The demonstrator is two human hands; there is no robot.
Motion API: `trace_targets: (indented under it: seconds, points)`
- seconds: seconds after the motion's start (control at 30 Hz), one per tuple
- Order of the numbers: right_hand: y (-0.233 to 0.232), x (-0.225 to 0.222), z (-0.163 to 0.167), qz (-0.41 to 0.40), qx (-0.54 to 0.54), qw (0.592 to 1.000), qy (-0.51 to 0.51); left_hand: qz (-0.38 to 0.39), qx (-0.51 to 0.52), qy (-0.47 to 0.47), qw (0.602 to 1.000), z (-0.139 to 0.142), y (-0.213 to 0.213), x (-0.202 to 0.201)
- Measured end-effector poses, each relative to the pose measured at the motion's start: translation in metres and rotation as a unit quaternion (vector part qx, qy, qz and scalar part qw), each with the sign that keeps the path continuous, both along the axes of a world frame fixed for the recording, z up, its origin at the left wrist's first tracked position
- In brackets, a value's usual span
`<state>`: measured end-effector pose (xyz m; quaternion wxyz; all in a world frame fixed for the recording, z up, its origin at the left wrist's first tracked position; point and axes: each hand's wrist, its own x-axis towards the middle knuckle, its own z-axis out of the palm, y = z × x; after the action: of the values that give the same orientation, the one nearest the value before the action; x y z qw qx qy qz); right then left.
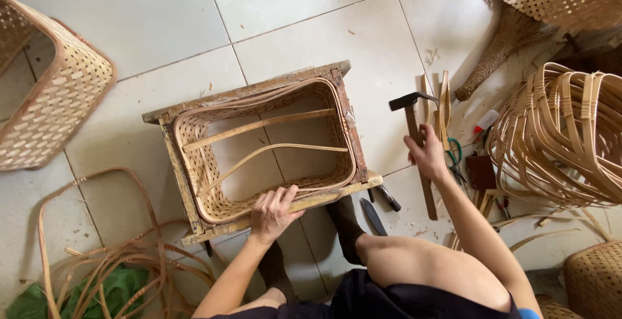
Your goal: The person weaves a rectangular basket by inserting and securing woven strips into a wooden mold. They use a hammer to tap the strips into place and add curved bamboo supports inside the basket.
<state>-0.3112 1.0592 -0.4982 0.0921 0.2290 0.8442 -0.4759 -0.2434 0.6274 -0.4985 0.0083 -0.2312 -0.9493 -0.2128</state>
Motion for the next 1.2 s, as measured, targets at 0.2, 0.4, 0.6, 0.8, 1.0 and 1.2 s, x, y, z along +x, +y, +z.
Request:
trace_targets:
  seconds: [0.2,0.4,0.6,0.8,1.0,1.2]
  points:
    - [-0.041,0.100,0.036,0.275,0.166,0.917,0.236,-0.004,-0.006,0.010,1.000,0.000,0.002,0.001]
    - [-0.071,0.157,0.044,0.410,0.176,0.863,0.236,-0.012,-0.001,0.035,0.999,-0.001,0.002,0.002]
    - [-0.131,0.136,0.024,0.436,0.174,0.846,0.252,-0.016,-0.018,0.036,0.999,-0.001,0.002,0.002]
    - [-0.093,0.133,0.033,0.309,0.183,0.896,0.262,-0.023,-0.008,0.023,0.999,0.003,0.000,-0.001]
    - [-0.045,0.104,-0.008,0.053,0.234,0.955,0.173,0.009,0.039,0.007,0.999,0.018,0.016,0.001]
    - [-0.035,0.102,-0.064,0.055,0.256,0.961,0.085,0.008,0.033,0.015,0.999,0.023,0.023,0.003]
